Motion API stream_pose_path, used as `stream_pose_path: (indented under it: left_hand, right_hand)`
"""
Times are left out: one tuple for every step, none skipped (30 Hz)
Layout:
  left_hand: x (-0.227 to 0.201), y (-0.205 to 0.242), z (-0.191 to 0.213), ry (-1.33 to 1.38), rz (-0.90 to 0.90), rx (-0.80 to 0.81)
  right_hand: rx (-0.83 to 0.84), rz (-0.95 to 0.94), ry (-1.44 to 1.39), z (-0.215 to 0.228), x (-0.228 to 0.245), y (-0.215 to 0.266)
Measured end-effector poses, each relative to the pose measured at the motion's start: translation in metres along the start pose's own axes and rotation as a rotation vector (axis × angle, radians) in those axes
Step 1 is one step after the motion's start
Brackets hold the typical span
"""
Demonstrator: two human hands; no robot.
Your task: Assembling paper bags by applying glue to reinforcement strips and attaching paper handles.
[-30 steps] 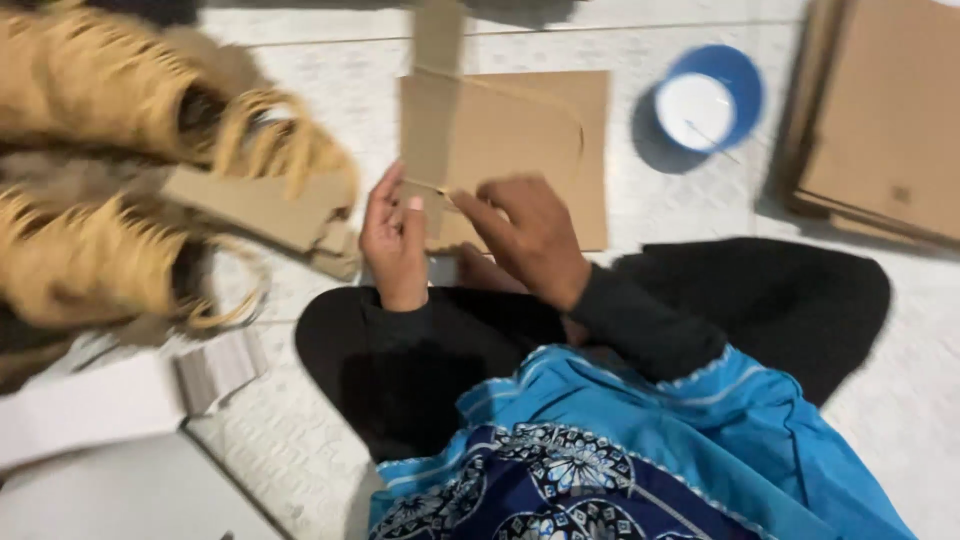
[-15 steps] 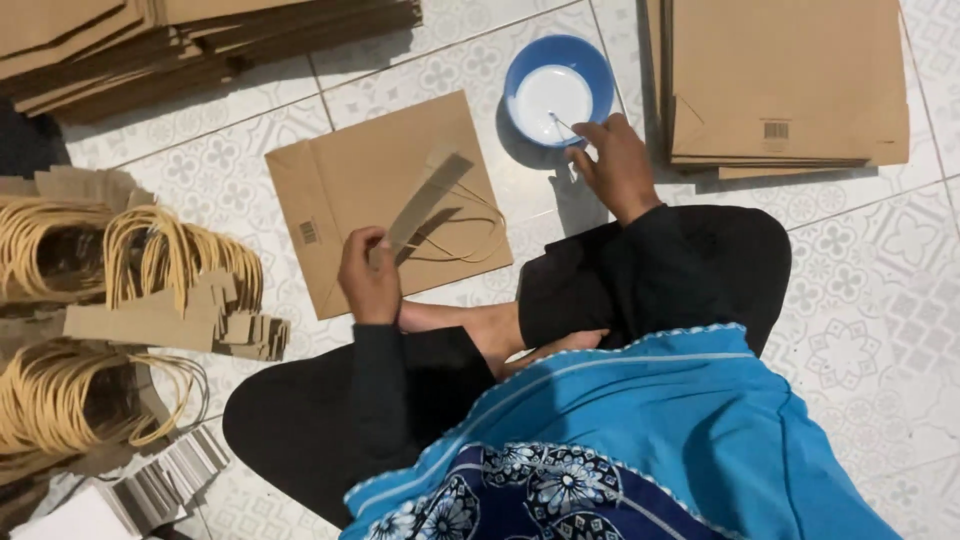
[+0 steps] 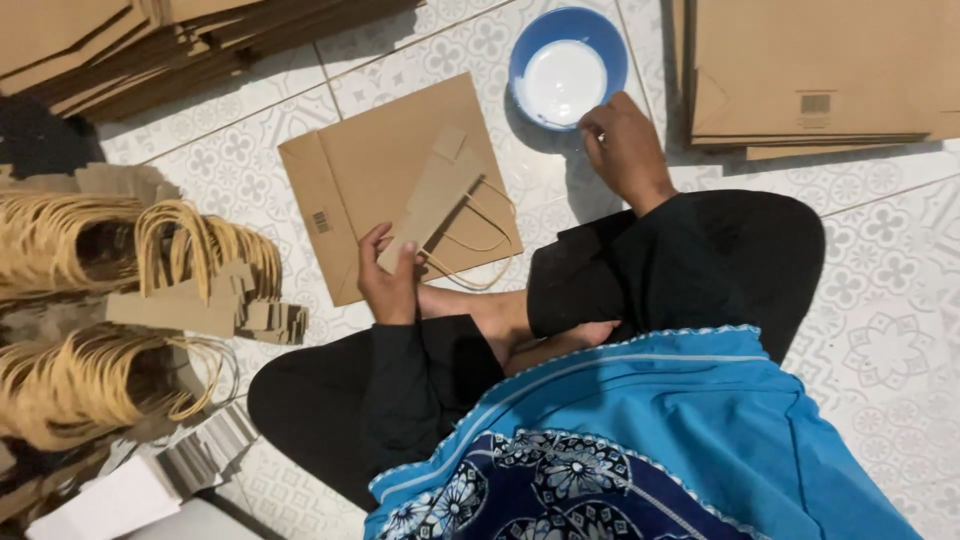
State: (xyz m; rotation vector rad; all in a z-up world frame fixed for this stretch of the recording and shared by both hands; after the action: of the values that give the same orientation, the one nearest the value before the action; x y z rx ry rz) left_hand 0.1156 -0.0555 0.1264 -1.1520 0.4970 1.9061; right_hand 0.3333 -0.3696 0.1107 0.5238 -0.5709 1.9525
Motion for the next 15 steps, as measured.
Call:
stream_pose_path:
  left_hand:
    - [0.008, 0.0, -0.003, 0.052, 0.016, -0.004]
    - [0.017, -0.001, -0.005, 0.105, 0.031, -0.008]
    - [0.015, 0.001, -0.007, 0.098, 0.031, -0.01]
    - [0.021, 0.003, -0.01, 0.181, 0.108, -0.011]
    - [0.026, 0.005, -0.015, 0.267, 0.184, -0.012]
    - [0.022, 0.007, -0.015, 0.263, 0.182, -0.012]
    - [0.032, 0.013, -0.023, 0.514, 0.348, -0.009]
    - [0.04, 0.02, -0.035, 0.763, 0.515, -0.007]
    - [0.036, 0.02, -0.034, 0.76, 0.51, -0.006]
    - [0.032, 0.02, -0.037, 0.812, 0.514, 0.024]
    - [0.028, 0.02, -0.039, 0.864, 0.516, 0.051]
    - [0.029, 0.019, -0.036, 0.859, 0.51, 0.049]
    - [0.028, 0.017, -0.028, 0.905, 0.47, -0.009]
    - [0.028, 0.015, -0.02, 0.95, 0.428, -0.067]
    - [0.029, 0.015, -0.018, 0.948, 0.419, -0.076]
  right_hand:
    - [0.002, -0.003, -0.021, -0.002, -0.004, -0.001]
    - [0.003, -0.006, -0.042, -0.005, -0.008, -0.003]
    - [0.004, -0.006, -0.049, -0.003, -0.007, -0.002]
    - [0.018, -0.021, -0.084, -0.002, -0.008, -0.002]
    - [0.03, -0.037, -0.117, 0.0, -0.009, -0.002]
    - [0.028, -0.036, -0.121, -0.001, -0.011, -0.001]
    - [0.019, -0.036, -0.119, -0.001, -0.013, 0.0]
    - [0.01, -0.035, -0.117, 0.0, -0.015, 0.0]
    - [0.005, -0.035, -0.121, 0.003, -0.014, 0.001]
    - [-0.052, -0.035, -0.154, 0.012, -0.012, 0.002]
    - [-0.109, -0.034, -0.189, 0.019, -0.01, 0.003]
    - [-0.113, -0.031, -0.195, 0.026, 0.002, 0.005]
    - [-0.17, -0.007, -0.284, 0.039, 0.016, 0.007]
    - [-0.226, 0.017, -0.373, 0.051, 0.029, 0.009]
    - [-0.227, 0.027, -0.381, 0.037, 0.042, 0.02]
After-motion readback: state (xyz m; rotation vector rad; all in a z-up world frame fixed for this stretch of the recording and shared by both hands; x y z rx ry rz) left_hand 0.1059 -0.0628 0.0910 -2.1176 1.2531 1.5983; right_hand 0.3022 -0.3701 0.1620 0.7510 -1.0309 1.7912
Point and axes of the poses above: each hand's wrist, its own y-axis away from the middle knuckle, its own z-axis out of the back of the hand, x = y × z, the point moved 10 cm from there along -y, towards the middle knuckle, and after that the axes turned 4 degrees about y, right-handed, at the moved point
